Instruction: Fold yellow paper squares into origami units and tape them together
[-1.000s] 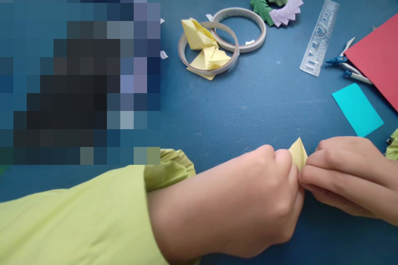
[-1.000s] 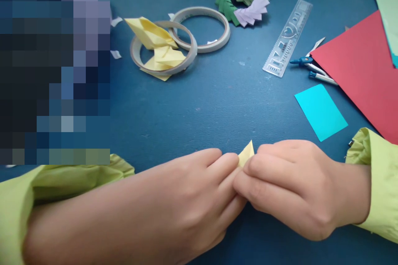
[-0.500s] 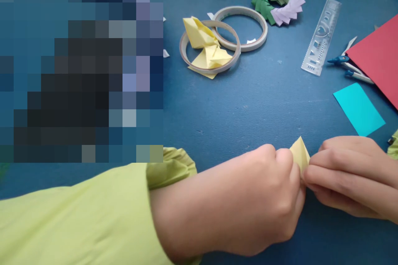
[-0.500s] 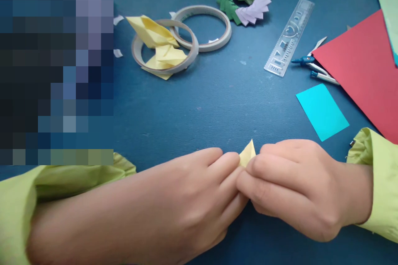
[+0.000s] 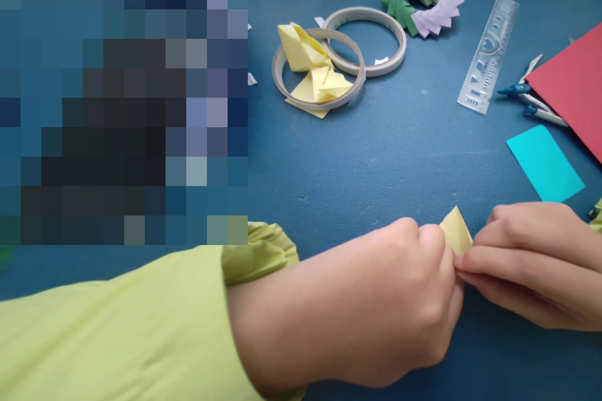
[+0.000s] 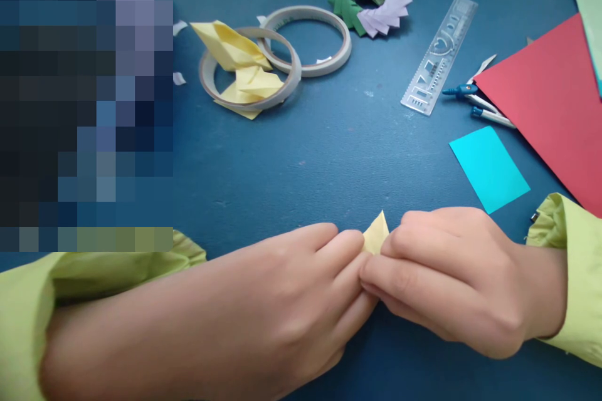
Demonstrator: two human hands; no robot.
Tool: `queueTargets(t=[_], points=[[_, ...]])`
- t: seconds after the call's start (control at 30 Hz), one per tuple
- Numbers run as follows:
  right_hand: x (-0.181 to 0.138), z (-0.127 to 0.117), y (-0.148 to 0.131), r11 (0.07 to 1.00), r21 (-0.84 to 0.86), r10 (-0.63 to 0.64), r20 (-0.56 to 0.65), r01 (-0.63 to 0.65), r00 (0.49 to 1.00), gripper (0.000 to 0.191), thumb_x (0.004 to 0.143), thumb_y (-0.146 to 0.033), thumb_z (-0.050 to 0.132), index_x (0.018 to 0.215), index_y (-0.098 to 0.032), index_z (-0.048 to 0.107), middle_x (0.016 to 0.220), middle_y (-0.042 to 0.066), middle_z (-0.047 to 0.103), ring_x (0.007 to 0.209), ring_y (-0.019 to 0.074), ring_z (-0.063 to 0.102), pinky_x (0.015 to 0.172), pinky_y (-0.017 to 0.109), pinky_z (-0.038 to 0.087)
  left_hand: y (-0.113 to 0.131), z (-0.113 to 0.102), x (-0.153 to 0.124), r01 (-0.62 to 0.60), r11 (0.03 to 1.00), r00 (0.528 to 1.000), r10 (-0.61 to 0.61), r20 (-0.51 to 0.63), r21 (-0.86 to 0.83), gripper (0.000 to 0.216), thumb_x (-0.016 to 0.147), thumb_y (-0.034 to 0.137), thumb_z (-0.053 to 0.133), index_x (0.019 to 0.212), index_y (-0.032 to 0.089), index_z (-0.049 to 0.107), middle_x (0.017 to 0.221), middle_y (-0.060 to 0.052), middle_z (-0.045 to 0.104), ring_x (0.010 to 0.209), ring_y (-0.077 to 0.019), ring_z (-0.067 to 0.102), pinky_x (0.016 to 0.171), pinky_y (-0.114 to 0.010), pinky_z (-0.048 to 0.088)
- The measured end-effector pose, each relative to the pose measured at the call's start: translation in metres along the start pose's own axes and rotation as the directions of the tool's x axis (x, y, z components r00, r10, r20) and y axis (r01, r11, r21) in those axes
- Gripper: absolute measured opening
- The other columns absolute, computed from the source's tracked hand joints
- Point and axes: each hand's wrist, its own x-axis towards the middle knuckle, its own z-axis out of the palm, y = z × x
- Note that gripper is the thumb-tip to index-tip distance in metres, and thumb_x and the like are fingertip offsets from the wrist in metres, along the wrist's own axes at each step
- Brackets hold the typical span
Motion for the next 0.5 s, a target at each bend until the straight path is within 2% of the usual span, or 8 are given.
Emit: queueTargets(t=[0.13, 0.27, 0.5], points=[[-0.003, -0.001, 0.002, 1.000, 0.018, 0.001, 0.056, -0.002, 0.998, 0.023, 0.093, -0.018, 0.045, 0.115, -0.014, 0.051, 0.082, 0.002, 0.059, 0.071, 0.0139, 0.049, 0.060, 0.029, 0.038, 0.001, -0.001, -0.001, 0.007, 1.000, 1.000, -0.007, 0.009, -0.009, 0.008, 0.071, 0.021, 0.053, 0.064, 0.019, 0.050, 0.055, -0.001, 0.043, 0.048, -0.0175, 0.038, 0.041, -0.032, 0.025], [0.007, -0.004, 0.000, 0.999, 0.014, -0.032, 0.042, 0.032, 0.999, 0.019, 0.095, -0.015, 0.040, 0.107, -0.009, 0.053, 0.080, 0.004, 0.061, 0.072, 0.0143, 0.050, 0.060, 0.029, 0.039, 0.001, 0.000, -0.001, -0.006, 1.000, 1.000, 0.006, 0.002, -0.011, 0.008, 0.072, 0.021, 0.053, 0.064, 0.019, 0.050, 0.055, -0.001, 0.044, 0.047, -0.0173, 0.037, 0.040, -0.032, 0.022], [0.015, -0.007, -0.004, 0.998, 0.002, -0.057, 0.035, 0.057, 0.998, 0.022, 0.097, -0.012, 0.031, 0.101, -0.008, 0.053, 0.077, 0.005, 0.063, 0.069, 0.0136, 0.052, 0.058, 0.030, 0.040, 0.002, 0.002, -0.001, 0.000, 1.000, 1.000, 0.000, -0.030, -0.008, 0.009, 0.071, 0.020, 0.053, 0.063, 0.019, 0.050, 0.054, 0.000, 0.044, 0.046, -0.0169, 0.037, 0.040, -0.032, 0.022]])
